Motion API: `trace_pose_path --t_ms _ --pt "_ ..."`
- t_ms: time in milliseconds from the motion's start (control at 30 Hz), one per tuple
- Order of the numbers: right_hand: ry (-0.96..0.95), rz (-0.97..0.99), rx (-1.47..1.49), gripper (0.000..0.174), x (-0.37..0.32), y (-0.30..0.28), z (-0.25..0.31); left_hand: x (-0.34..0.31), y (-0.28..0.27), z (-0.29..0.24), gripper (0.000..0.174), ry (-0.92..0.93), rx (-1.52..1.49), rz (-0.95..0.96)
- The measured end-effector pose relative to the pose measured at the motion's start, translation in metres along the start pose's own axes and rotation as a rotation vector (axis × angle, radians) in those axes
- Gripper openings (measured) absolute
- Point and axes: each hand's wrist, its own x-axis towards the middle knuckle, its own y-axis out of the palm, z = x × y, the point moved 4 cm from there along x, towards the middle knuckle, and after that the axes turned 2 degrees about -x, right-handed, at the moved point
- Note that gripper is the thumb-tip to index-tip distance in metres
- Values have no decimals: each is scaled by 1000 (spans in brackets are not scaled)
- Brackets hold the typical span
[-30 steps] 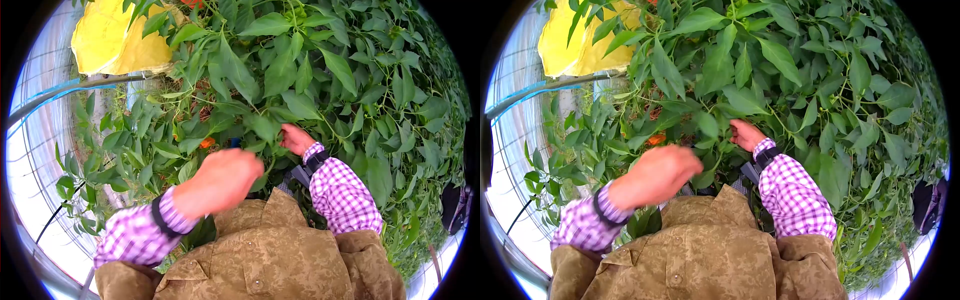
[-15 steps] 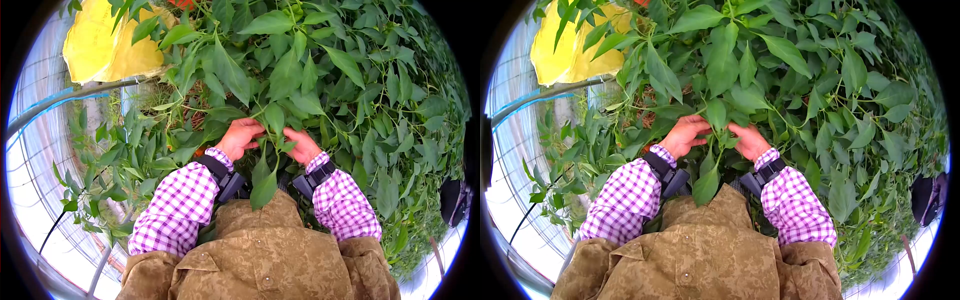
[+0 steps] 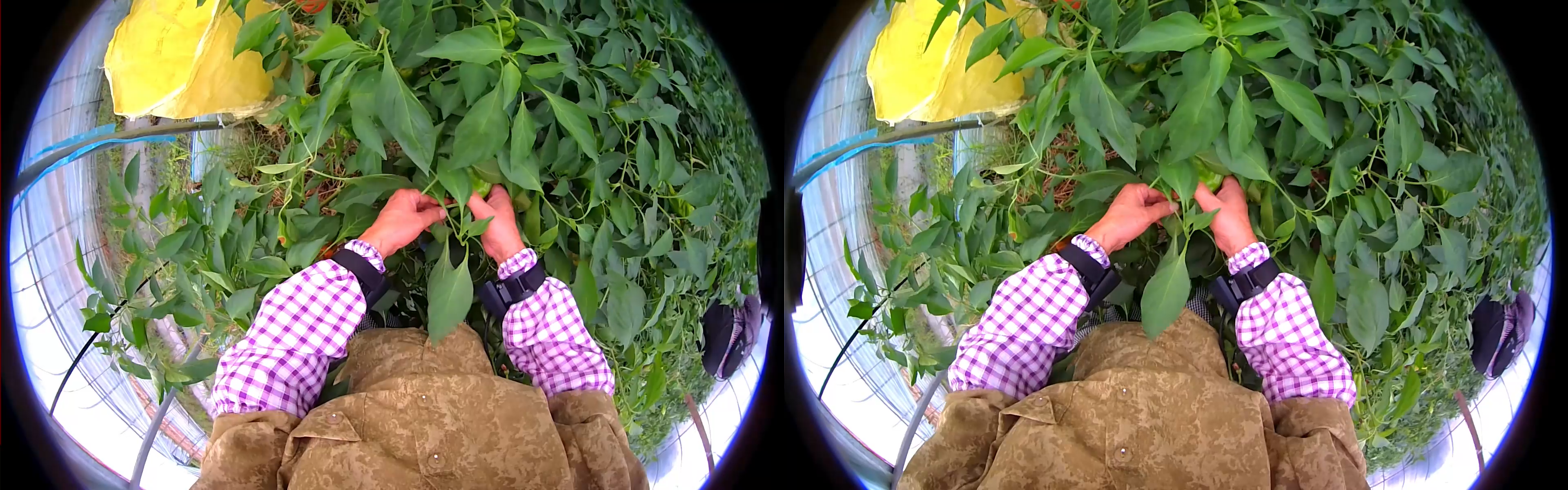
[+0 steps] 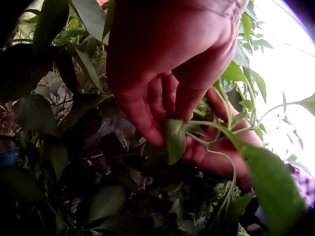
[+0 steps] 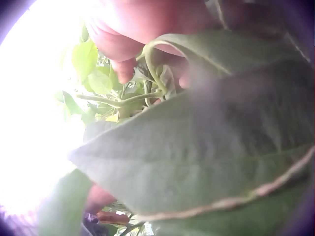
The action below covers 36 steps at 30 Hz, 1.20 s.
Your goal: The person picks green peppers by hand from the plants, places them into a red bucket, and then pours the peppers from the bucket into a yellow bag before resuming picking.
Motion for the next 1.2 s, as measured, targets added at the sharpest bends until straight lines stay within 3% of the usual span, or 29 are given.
trace_pose_path --t_ms 100,200,267,333,400,467,500,533,600,667,733,800,867,900,933,1000,1033,1100,1133,1167,1200 --pt "-138 -123 -189 48 10 4 3 5 0 6 24 32 90 -33" --pt "-35 -137 -157 53 13 10 6 12 2 18 26 47 75 -128" --pt "-91 -137 -145 57 6 5 11 11 11 17 26 80 124 -165" --pt "149 -148 92 61 4 0 -3 7 16 16 26 114 168 -204" --pt "125 -99 119 55 6 -1 -4 -1 19 17 24 135 -80 -208" --pt "165 -151 335 43 8 15 -4 0 3 22 20 162 -156 -257" --pt "252 -89 246 34 1 21 5 3 -2 24 18 147 -186 -241" --pt "247 70 265 34 3 23 4 6 -6 30 17 130 -218 -223" --pt "228 155 168 43 2 23 -2 11 -9 38 15 160 -268 -250" --pt "218 146 169 34 2 26 -5 12 -9 44 16 130 -234 -278" --pt "-217 -5 -114 31 13 15 -3 9 -7 42 15 152 -186 -253" --pt "-207 35 -178 30 19 1 -5 3 6 37 13 136 -130 -264" --pt "286 32 198 31 41 -24 -48 -1 11 28 11 100 -180 -195" --pt "448 91 351 32 44 -40 -57 -1 10 28 11 78 -225 -191" --pt "444 103 342 32 40 -35 -56 1 7 27 11 67 -270 -196" --pt "-159 -88 -307 36 19 -19 -18 4 5 45 7 146 -246 -255" --pt "-245 -87 -573 40 0 9 14 5 1 54 6 165 -226 -294" --pt "-438 -43 -722 49 -40 49 60 11 -2 72 11 153 -175 -373" --pt "-516 -1 -609 53 -53 59 74 12 -1 75 14 78 -233 -383" --pt "-643 42 -641 54 -63 75 109 -1 3 43 16 21 -212 -396" --pt "-800 76 -685 55 -74 104 140 2 5 53 16 88 -260 -424"
